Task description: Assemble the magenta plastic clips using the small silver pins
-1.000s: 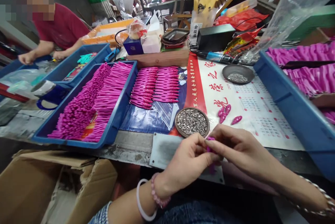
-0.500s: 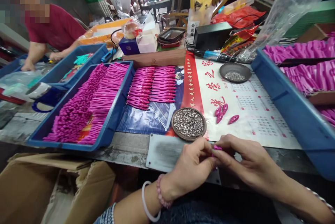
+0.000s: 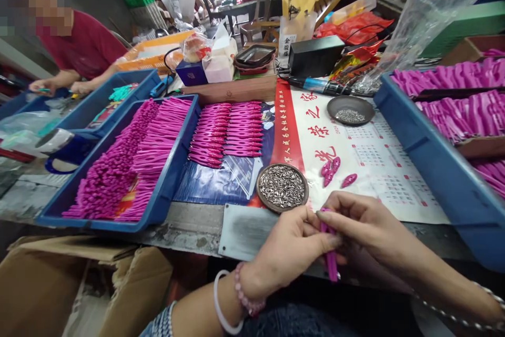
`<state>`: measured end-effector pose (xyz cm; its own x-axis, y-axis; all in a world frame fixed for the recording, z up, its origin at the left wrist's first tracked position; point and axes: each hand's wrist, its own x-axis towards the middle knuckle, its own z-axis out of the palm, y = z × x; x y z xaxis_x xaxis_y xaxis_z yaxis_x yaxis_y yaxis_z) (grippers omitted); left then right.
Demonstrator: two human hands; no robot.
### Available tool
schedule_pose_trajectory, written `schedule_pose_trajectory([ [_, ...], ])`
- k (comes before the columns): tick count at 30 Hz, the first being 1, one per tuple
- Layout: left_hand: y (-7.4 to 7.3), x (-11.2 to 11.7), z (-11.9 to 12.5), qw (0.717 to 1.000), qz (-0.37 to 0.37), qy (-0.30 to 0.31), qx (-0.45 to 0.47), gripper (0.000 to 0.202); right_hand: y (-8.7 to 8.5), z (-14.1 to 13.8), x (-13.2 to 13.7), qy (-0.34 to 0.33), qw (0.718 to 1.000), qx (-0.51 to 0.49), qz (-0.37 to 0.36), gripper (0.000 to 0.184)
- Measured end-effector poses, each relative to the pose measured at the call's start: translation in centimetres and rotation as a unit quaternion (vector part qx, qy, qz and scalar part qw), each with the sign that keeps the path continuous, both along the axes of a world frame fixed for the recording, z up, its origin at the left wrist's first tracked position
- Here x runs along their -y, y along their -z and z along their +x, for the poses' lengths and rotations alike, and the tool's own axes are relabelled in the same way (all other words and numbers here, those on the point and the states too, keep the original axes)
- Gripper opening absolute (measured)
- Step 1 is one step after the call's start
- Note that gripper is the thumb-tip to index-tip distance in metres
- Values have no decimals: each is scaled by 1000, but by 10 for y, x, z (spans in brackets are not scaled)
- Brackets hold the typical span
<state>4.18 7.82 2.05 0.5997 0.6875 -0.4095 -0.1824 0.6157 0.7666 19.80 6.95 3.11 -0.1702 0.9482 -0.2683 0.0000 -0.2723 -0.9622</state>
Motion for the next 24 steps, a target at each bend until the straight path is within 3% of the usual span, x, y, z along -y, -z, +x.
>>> schedule_pose_trajectory([
  [3, -3, -4, 2, 997, -78, 20, 10, 31, 3, -2, -3, 30, 982, -141, -125, 34],
  [7, -6, -5, 2, 993, -113, 29, 29, 23, 11, 0, -5, 23, 959, -209, -189, 33],
  [15, -8, -1, -1, 989, -139, -7, 46, 16, 23, -1, -6, 1, 942, -263, -208, 30],
  [24, -3, 6, -1, 979, -171, -57, 94, 26, 25, -9, -4, 50, 934, -271, -227, 33],
])
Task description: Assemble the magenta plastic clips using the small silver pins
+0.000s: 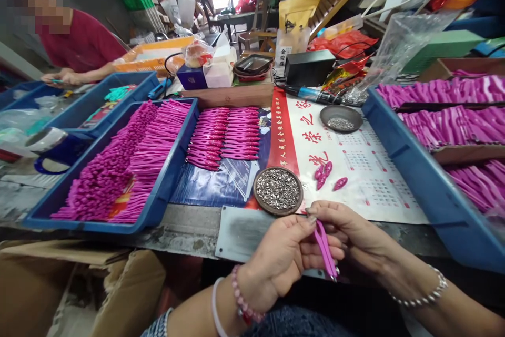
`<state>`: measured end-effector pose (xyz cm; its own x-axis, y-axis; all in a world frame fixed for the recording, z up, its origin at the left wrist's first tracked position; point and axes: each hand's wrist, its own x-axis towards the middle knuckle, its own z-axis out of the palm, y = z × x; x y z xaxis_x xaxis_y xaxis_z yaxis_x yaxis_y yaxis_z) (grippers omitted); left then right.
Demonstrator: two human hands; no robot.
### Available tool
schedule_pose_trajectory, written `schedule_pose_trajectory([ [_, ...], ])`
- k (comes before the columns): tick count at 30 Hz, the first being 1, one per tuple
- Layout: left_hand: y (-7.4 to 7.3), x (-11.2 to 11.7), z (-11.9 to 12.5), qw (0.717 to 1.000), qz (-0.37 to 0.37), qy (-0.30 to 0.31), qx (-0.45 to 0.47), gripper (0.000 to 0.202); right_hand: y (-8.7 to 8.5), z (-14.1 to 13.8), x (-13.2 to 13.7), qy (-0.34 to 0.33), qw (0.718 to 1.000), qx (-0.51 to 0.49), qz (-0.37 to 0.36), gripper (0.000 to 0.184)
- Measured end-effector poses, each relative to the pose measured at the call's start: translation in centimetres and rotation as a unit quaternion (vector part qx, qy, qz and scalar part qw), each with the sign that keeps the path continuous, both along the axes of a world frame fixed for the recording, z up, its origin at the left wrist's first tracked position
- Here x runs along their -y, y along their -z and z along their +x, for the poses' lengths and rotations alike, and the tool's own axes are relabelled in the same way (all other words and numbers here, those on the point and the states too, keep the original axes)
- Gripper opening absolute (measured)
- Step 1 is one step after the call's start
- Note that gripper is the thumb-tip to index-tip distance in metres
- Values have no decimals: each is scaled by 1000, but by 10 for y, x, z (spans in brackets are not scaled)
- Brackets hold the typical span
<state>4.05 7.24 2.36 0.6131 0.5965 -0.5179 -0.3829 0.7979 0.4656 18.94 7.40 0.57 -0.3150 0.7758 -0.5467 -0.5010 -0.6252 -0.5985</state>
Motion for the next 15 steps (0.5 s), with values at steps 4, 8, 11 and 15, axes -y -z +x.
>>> schedule_pose_trajectory([
  [4, 1, 0, 0, 1000, 1, 1, 8, 25, 0, -2, 3, 5, 1000, -11, 3, 32],
  [8, 4, 3, 4, 999, -18, -25, 34, 26, -4, -6, 8, 14, 1000, -21, 10, 35],
  [11, 7, 6, 11, 994, -87, -54, 46, 36, -5, -9, 15, 45, 998, 3, 35, 36],
  [15, 10, 10, 13, 982, -180, -41, 48, 41, -3, -12, 25, 23, 995, 67, 70, 36],
])
